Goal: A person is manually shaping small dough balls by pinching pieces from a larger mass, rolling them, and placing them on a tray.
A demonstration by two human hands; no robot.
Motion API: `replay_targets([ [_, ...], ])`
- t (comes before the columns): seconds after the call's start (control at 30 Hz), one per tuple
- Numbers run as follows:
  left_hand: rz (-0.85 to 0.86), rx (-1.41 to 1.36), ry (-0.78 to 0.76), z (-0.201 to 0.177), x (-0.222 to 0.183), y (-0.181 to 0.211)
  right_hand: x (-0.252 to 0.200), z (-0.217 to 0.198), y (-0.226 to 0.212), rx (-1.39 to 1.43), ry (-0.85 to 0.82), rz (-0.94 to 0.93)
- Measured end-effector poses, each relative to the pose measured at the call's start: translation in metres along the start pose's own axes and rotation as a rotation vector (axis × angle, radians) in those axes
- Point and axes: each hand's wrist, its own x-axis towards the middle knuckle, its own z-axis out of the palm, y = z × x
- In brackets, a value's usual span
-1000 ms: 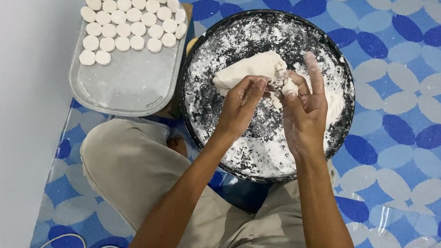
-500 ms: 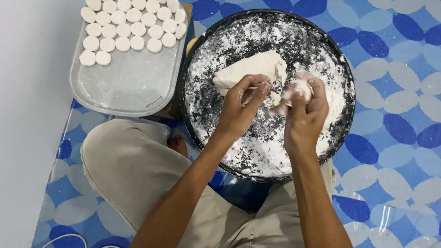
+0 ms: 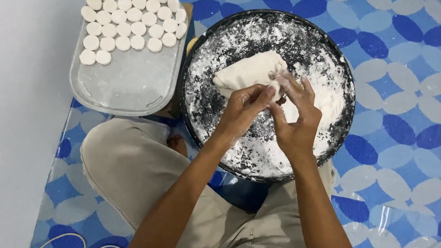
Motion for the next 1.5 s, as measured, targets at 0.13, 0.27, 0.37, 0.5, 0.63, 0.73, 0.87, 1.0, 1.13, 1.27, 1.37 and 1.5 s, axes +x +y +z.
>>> replay_targets([
  [0.13, 0.007, -0.028, -0.031, -0.002, -0.002, 0.019, -0.001, 0.001, 0.001, -0.054, -0.002, -0.031],
  [0.27, -0.014, -0.216, -0.016, -0.002, 0.006, -0.006, 0.000, 0.004, 0.004, -0.028, -0.009, -0.030],
  [0.37, -0.178, -0.321, -0.010, 0.000, 0.007, -0.018, -0.005, 0.006, 0.008, -0.030, 0.017, -0.030],
  [0.5, -0.351, -0.362, -0.078, 0.003, -0.001, 0.009, -0.004, 0.006, 0.008, -0.157, 0.048, -0.062],
  [0.63, -0.150, -0.075, -0.049, 0.009, -0.009, 0.025, -0.010, 0.005, 0.008, -0.214, 0.077, -0.036],
  [0.73, -0.214, -0.127, -0.081, 0.013, -0.012, 0.025, -0.008, 0.006, 0.003, -0.234, 0.080, -0.031],
  [0.87, -0.071, -0.101, -0.072, 0.021, -0.010, 0.024, -0.002, 0.012, 0.001, -0.272, 0.085, -0.020],
  [1.0, 0.037, -0.019, 0.091, 0.016, -0.008, 0.023, -0.017, 0.022, 0.021, -0.239, -0.135, -0.064],
  [1.13, 0.094, 0.039, 0.095, 0.011, -0.010, 0.029, -0.008, 0.014, 0.012, -0.143, -0.147, -0.049],
  [1.27, 0.141, -0.027, 0.015, 0.007, -0.005, 0.012, -0.001, 0.004, 0.012, 0.056, -0.021, 0.072],
  [1.37, 0.131, -0.081, 0.013, -0.005, 0.000, -0.008, 0.004, 0.000, 0.006, 0.097, -0.005, 0.058],
  [1.5, 0.115, -0.086, -0.003, 0.005, 0.003, 0.000, 0.006, -0.001, -0.006, 0.039, -0.018, 0.032],
])
